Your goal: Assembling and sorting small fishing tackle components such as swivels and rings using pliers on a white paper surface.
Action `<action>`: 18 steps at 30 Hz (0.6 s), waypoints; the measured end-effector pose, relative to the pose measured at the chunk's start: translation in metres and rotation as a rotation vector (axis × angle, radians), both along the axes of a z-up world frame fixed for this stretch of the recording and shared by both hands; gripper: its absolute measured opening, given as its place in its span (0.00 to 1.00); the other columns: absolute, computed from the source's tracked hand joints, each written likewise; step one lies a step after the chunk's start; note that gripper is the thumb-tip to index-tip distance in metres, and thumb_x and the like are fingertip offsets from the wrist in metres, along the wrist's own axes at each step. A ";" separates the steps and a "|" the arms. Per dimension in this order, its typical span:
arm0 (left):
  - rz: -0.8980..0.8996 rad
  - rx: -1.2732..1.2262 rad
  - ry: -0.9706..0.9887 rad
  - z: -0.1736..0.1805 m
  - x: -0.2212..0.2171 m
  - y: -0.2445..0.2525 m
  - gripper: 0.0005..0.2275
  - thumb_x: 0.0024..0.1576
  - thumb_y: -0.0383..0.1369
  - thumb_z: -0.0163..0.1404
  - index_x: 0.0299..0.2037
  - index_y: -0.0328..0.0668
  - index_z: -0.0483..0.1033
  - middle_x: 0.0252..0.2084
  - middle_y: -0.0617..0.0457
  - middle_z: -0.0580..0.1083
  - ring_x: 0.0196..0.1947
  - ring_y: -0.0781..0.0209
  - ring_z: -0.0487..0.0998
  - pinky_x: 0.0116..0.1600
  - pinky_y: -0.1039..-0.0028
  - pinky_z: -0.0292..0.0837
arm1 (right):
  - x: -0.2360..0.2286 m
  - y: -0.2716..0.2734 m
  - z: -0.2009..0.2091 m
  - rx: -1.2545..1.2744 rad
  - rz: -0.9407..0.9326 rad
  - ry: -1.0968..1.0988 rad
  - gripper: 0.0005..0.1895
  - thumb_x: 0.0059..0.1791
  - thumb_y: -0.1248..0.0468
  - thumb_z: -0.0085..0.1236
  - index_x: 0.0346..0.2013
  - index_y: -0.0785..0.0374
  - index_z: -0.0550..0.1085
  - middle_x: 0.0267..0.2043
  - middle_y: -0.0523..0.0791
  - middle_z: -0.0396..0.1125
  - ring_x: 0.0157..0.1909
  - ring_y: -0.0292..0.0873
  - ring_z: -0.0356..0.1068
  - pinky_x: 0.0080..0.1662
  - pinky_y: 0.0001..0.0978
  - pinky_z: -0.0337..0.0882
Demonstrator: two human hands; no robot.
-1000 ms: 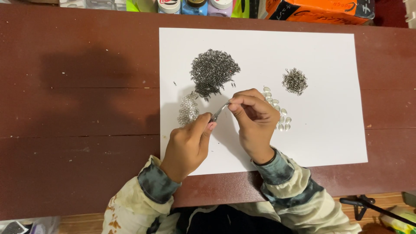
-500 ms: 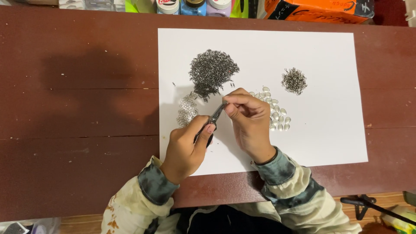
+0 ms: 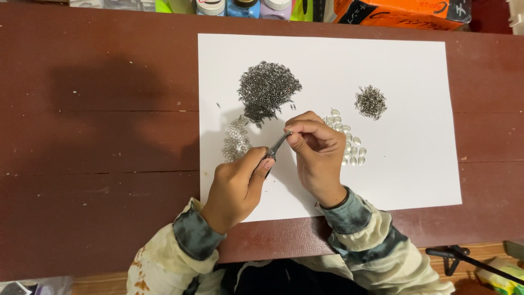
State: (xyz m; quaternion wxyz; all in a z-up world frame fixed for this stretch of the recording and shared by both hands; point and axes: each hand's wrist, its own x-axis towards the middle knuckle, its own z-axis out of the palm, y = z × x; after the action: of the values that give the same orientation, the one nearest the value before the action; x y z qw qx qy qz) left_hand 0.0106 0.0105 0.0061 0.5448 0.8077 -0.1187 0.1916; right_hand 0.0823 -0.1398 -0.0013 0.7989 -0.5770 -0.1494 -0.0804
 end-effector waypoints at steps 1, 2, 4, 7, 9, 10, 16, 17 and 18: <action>0.000 0.000 0.000 0.000 0.000 0.000 0.09 0.65 0.30 0.46 0.40 0.35 0.79 0.15 0.43 0.72 0.13 0.52 0.75 0.21 0.73 0.71 | 0.000 0.000 0.001 0.000 0.000 0.000 0.04 0.48 0.74 0.63 0.36 0.75 0.77 0.32 0.51 0.66 0.37 0.40 0.66 0.42 0.27 0.68; 0.007 0.011 -0.015 0.001 0.000 -0.001 0.09 0.65 0.30 0.46 0.40 0.35 0.79 0.15 0.42 0.71 0.14 0.51 0.75 0.21 0.72 0.71 | 0.000 0.000 0.002 0.000 0.001 -0.003 0.04 0.48 0.74 0.63 0.35 0.75 0.77 0.31 0.51 0.66 0.37 0.40 0.67 0.42 0.27 0.68; 0.015 0.022 -0.028 0.001 0.001 0.000 0.08 0.65 0.30 0.47 0.40 0.34 0.78 0.15 0.42 0.71 0.14 0.50 0.75 0.21 0.71 0.71 | 0.000 0.000 0.003 0.000 0.002 -0.005 0.03 0.48 0.74 0.63 0.35 0.75 0.77 0.31 0.51 0.66 0.36 0.41 0.67 0.42 0.28 0.68; 0.011 0.035 -0.052 0.002 0.000 0.000 0.08 0.65 0.29 0.46 0.41 0.33 0.79 0.15 0.42 0.71 0.13 0.52 0.74 0.20 0.73 0.71 | -0.001 -0.001 0.003 -0.012 -0.003 -0.013 0.04 0.48 0.74 0.63 0.34 0.75 0.77 0.31 0.51 0.66 0.36 0.41 0.67 0.42 0.28 0.68; 0.036 0.065 -0.089 0.002 0.000 0.000 0.08 0.65 0.30 0.46 0.41 0.34 0.78 0.14 0.43 0.69 0.13 0.50 0.74 0.20 0.72 0.70 | -0.003 -0.001 0.004 -0.019 -0.011 -0.021 0.04 0.48 0.74 0.63 0.35 0.75 0.78 0.31 0.51 0.66 0.36 0.42 0.66 0.42 0.28 0.68; 0.036 0.065 -0.089 0.001 -0.001 -0.001 0.08 0.65 0.30 0.46 0.41 0.34 0.78 0.14 0.43 0.69 0.13 0.50 0.74 0.20 0.72 0.70 | -0.003 -0.002 0.003 -0.019 -0.010 -0.021 0.04 0.48 0.74 0.63 0.35 0.75 0.78 0.31 0.51 0.66 0.36 0.42 0.66 0.42 0.28 0.68; 0.048 0.070 -0.089 0.001 -0.001 0.000 0.08 0.64 0.29 0.47 0.40 0.35 0.78 0.14 0.45 0.69 0.13 0.51 0.74 0.20 0.72 0.70 | -0.004 -0.004 -0.002 -0.013 0.019 -0.024 0.06 0.48 0.72 0.64 0.38 0.74 0.79 0.32 0.51 0.67 0.38 0.42 0.67 0.43 0.29 0.69; 0.043 0.046 -0.082 0.001 -0.001 0.000 0.08 0.64 0.29 0.47 0.40 0.34 0.78 0.14 0.45 0.69 0.13 0.51 0.74 0.19 0.72 0.70 | -0.004 -0.004 -0.001 -0.009 0.019 -0.025 0.07 0.48 0.72 0.64 0.38 0.75 0.79 0.32 0.51 0.67 0.37 0.42 0.67 0.43 0.29 0.69; 0.037 0.022 -0.075 0.001 -0.001 -0.001 0.08 0.64 0.30 0.47 0.39 0.34 0.78 0.14 0.45 0.69 0.12 0.52 0.74 0.19 0.72 0.70 | -0.004 -0.004 -0.001 -0.006 0.018 -0.026 0.07 0.47 0.72 0.64 0.38 0.75 0.79 0.31 0.51 0.67 0.37 0.42 0.67 0.43 0.29 0.69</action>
State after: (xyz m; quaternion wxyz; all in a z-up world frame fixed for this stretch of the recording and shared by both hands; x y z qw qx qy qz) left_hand 0.0096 0.0099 0.0071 0.5274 0.8079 -0.1262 0.2307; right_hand 0.0781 -0.1435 -0.0023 0.7959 -0.5769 -0.1654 -0.0802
